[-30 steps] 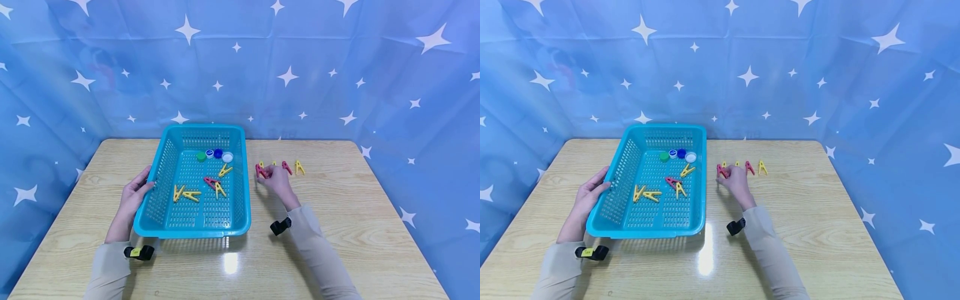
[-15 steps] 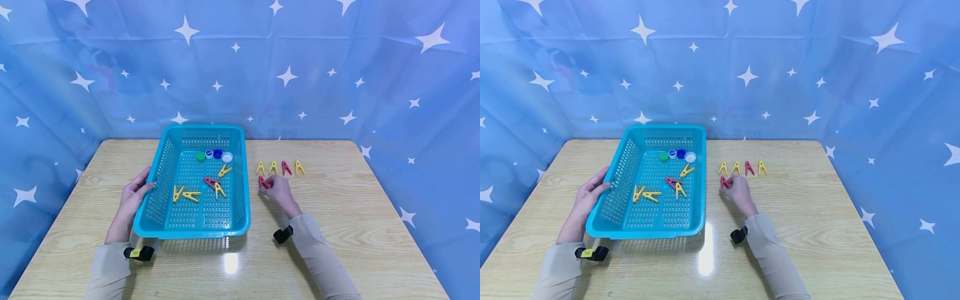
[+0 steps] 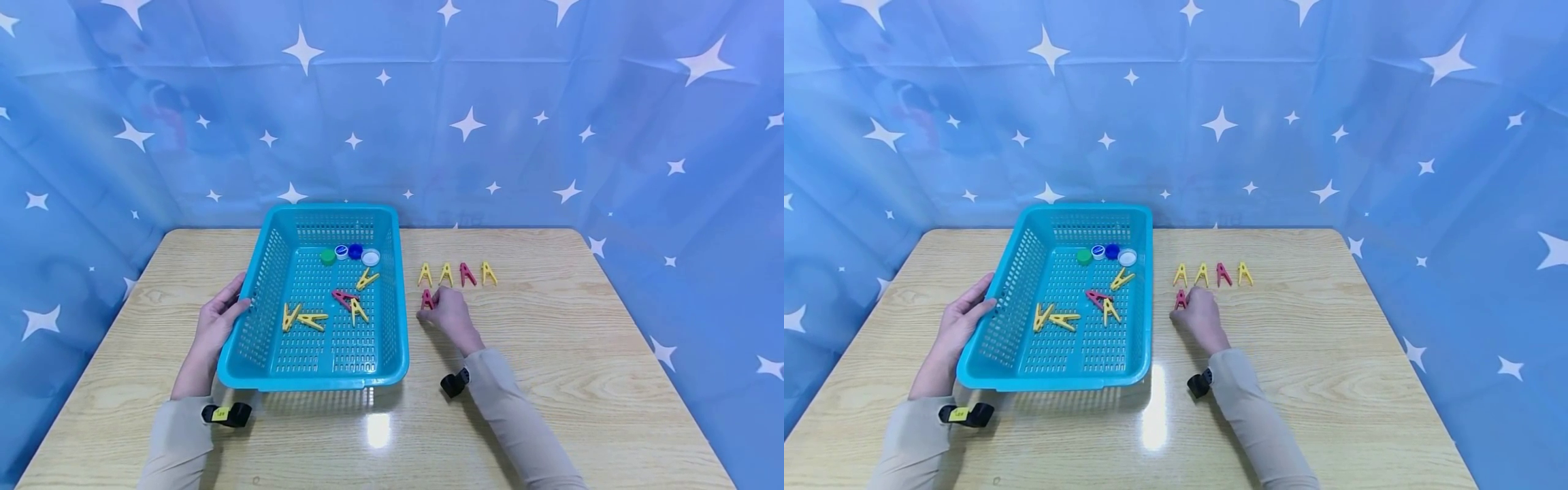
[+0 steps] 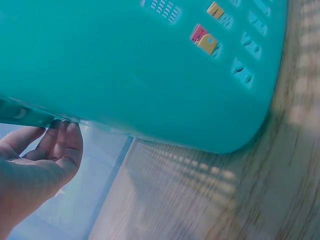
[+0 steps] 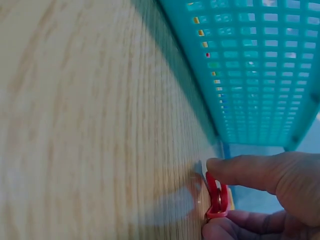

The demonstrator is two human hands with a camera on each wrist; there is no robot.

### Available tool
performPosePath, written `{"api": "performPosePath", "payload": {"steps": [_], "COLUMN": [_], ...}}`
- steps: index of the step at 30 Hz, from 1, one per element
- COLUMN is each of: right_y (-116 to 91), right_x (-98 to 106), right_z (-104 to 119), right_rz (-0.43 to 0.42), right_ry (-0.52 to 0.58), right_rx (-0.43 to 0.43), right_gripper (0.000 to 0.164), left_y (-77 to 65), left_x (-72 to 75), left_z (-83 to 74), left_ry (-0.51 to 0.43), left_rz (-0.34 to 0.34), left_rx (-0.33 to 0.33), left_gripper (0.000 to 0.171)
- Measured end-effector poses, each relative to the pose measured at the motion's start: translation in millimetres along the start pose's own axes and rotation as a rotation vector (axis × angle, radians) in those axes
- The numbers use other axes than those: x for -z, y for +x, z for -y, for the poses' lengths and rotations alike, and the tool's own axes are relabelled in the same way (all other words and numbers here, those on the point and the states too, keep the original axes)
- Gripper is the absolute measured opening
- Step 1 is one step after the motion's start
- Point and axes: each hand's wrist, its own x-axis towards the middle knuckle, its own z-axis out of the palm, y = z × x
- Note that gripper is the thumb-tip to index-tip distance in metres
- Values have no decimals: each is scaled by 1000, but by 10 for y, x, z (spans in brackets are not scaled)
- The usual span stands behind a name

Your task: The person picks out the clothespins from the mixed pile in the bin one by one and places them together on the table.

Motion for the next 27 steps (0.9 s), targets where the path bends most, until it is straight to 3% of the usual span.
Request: {"api": "performPosePath", "payload": {"steps": [6,12,17,27], "right_y": [3,-13,-34,-38], "right_x": [-5,28,108,370], "right_z": [26,23,28,323], "right_rz": [0,14,23,-57], "right_ry": [-10,-3,23,96], "right_rx": [-7,37,62,195], "right_gripper": [28,28,38,39], "left_y": [-5,-9,-9,6], "left_x": [-8,-9,-8,3], "left_z": [10,13,10,10], "left_ry": [-39,-42,-17,-22], "left_rz": [-2,0,4,8], "left_rx": [-11,-12,-5,-18], "left_gripper": [55,55,55,56]}}
